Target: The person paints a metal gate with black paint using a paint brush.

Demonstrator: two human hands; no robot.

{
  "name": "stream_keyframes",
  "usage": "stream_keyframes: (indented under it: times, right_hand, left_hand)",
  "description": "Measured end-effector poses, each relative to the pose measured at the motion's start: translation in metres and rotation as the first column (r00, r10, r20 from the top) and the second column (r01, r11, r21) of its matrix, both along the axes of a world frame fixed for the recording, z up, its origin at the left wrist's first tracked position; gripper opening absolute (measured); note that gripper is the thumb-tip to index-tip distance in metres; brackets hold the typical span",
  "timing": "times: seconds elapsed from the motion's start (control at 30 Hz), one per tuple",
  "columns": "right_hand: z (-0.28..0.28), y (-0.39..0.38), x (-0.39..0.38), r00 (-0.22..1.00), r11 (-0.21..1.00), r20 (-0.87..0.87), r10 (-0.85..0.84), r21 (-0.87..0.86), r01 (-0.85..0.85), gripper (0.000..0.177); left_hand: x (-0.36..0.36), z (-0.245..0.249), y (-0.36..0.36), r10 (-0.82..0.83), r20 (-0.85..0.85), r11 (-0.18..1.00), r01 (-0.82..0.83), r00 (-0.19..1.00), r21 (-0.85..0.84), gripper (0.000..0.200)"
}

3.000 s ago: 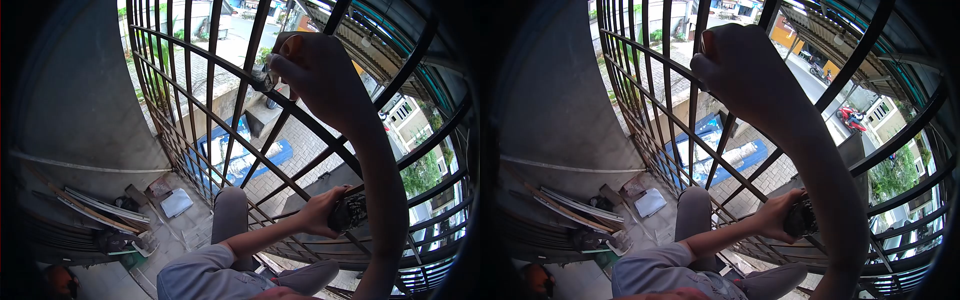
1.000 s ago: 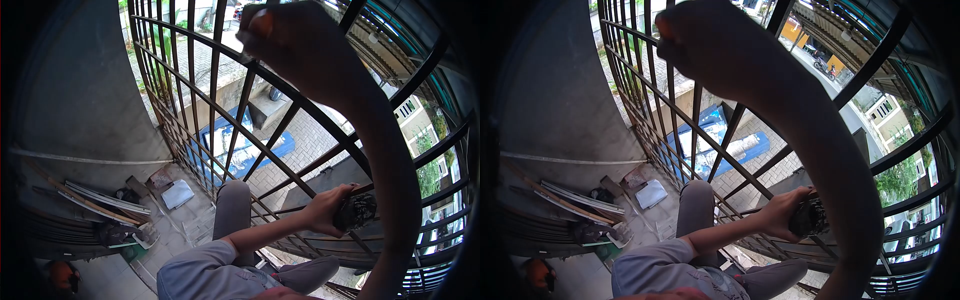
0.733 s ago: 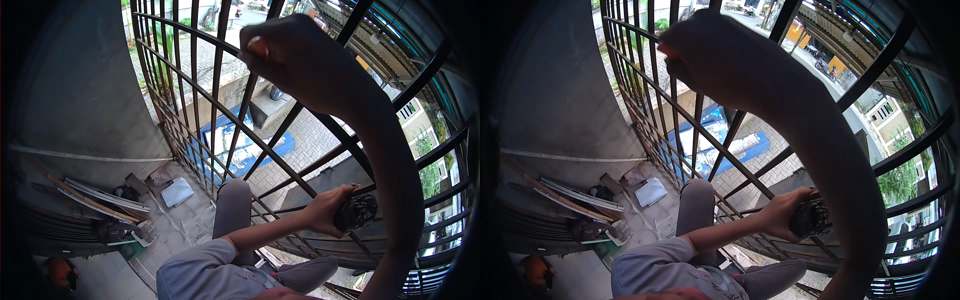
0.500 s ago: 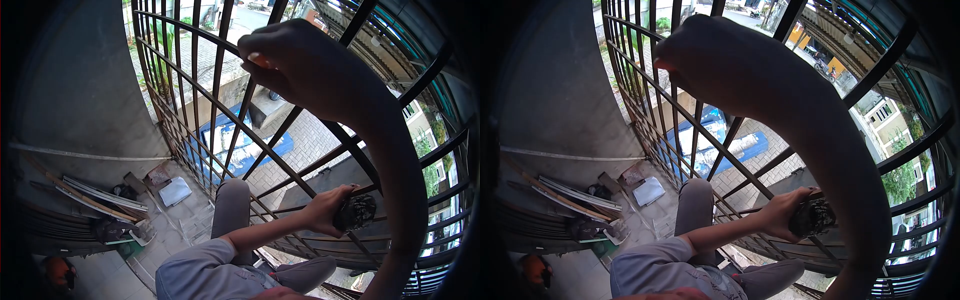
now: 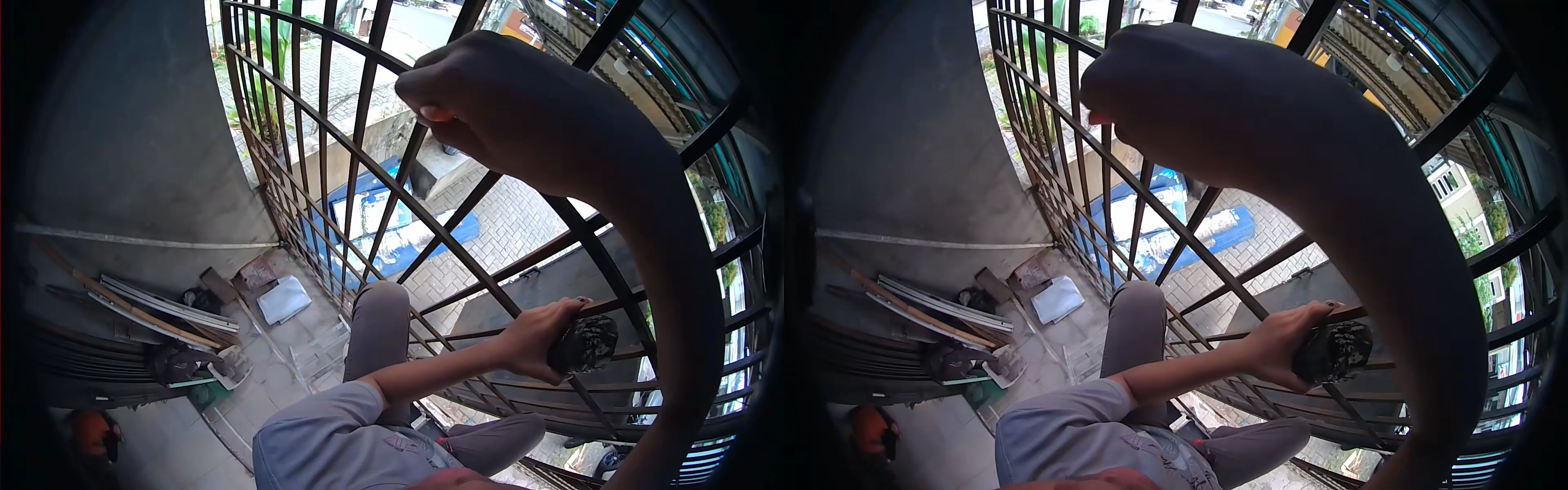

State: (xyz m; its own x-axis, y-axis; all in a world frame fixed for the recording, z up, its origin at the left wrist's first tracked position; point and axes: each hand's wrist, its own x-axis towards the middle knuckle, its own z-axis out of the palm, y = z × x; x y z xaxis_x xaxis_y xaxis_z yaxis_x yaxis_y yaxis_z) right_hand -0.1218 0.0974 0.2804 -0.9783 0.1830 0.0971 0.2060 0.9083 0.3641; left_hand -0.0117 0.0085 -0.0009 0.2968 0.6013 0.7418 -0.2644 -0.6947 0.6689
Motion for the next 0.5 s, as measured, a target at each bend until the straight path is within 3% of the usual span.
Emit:
stream_keyframes:
  times: [0.13,0.2,0.23,0.43,0.5]
  right_hand:
    - [-0.001,-0.035,-0.01,0.98,0.995,-0.192,-0.052,0.072,0.067,0.015]
    - [-0.019,-0.012,-0.011,0.966,0.99,-0.22,0.136,-0.01,-0.142,0.015]
    - [-0.02,-0.002,-0.001,0.995,0.995,-0.016,-0.095,-0.028,0.095,0.015]
    - [-0.015,-0.026,0.022,0.995,0.994,-0.015,-0.1,-0.046,0.099,0.012]
    - [-0.013,-0.034,0.025,0.995,0.996,-0.063,-0.077,0.039,0.08,0.012]
  left_hand:
    - [-0.001,0.0,-0.001,0.006,-0.006,1.0,-0.006,1.0,-0.012,0.117]
    - [0.001,-0.001,0.0,0.029,0.025,0.999,-0.03,0.999,0.029,0.118]
    - [0.002,-0.003,0.001,0.034,0.025,0.999,-0.034,0.999,0.032,0.118]
    - [0.003,-0.003,0.0,0.0,-0.009,1.0,0.0,1.0,-0.008,0.116]
    - [0.003,-0.003,-0.001,0.0,-0.022,1.0,0.0,1.0,-0.016,0.116]
